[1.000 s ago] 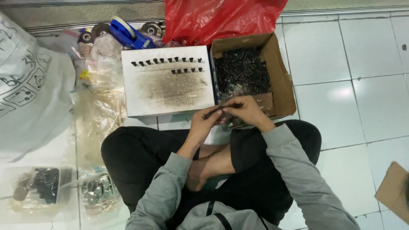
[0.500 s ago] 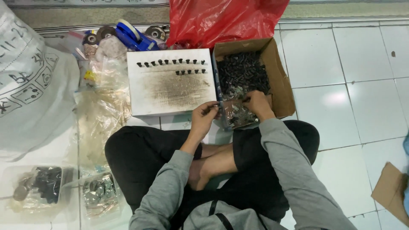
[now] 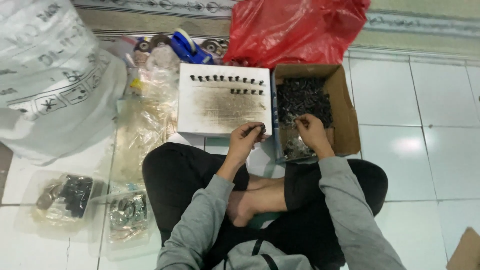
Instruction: Manually inserting small black components into a white template board while sitting on the floor.
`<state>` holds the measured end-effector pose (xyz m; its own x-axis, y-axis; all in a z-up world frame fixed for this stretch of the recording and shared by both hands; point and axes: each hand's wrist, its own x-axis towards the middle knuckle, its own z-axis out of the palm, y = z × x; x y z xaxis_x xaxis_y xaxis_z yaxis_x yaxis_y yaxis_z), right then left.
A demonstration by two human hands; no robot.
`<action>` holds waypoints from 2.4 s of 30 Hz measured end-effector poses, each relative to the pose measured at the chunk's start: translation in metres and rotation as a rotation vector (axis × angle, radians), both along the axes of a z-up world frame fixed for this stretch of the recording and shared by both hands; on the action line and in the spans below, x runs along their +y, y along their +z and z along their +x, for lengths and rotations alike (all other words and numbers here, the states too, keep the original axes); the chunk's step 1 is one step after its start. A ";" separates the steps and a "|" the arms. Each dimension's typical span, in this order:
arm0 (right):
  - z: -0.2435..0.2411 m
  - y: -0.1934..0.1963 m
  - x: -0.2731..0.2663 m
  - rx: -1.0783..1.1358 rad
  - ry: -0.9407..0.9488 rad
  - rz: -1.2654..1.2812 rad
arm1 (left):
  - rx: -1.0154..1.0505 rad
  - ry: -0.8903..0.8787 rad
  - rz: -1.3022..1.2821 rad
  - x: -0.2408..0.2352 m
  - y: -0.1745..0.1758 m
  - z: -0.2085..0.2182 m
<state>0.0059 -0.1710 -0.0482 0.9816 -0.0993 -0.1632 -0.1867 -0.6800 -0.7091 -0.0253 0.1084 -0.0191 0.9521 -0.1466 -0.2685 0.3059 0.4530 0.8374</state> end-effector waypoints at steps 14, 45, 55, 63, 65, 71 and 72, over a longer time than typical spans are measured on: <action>-0.001 0.085 0.191 -0.209 0.296 0.750 | -0.132 0.128 -0.199 0.079 0.008 0.011; -0.019 0.096 0.197 -0.089 0.197 0.750 | -0.336 0.131 0.019 0.089 0.025 0.010; -0.020 0.088 0.203 -0.114 0.152 0.727 | -0.320 0.131 -0.018 0.082 0.006 0.018; -0.010 0.076 0.198 -0.058 0.033 0.886 | -0.352 0.181 -0.083 0.077 0.013 0.020; -0.013 0.088 0.204 -0.023 0.049 0.850 | -0.343 0.178 -0.089 0.077 0.002 0.023; -0.008 0.090 0.197 0.088 0.086 0.748 | -0.345 0.129 -0.080 0.082 -0.002 0.023; -0.007 0.090 0.194 0.098 0.087 0.724 | -0.347 0.118 -0.075 0.082 -0.001 0.023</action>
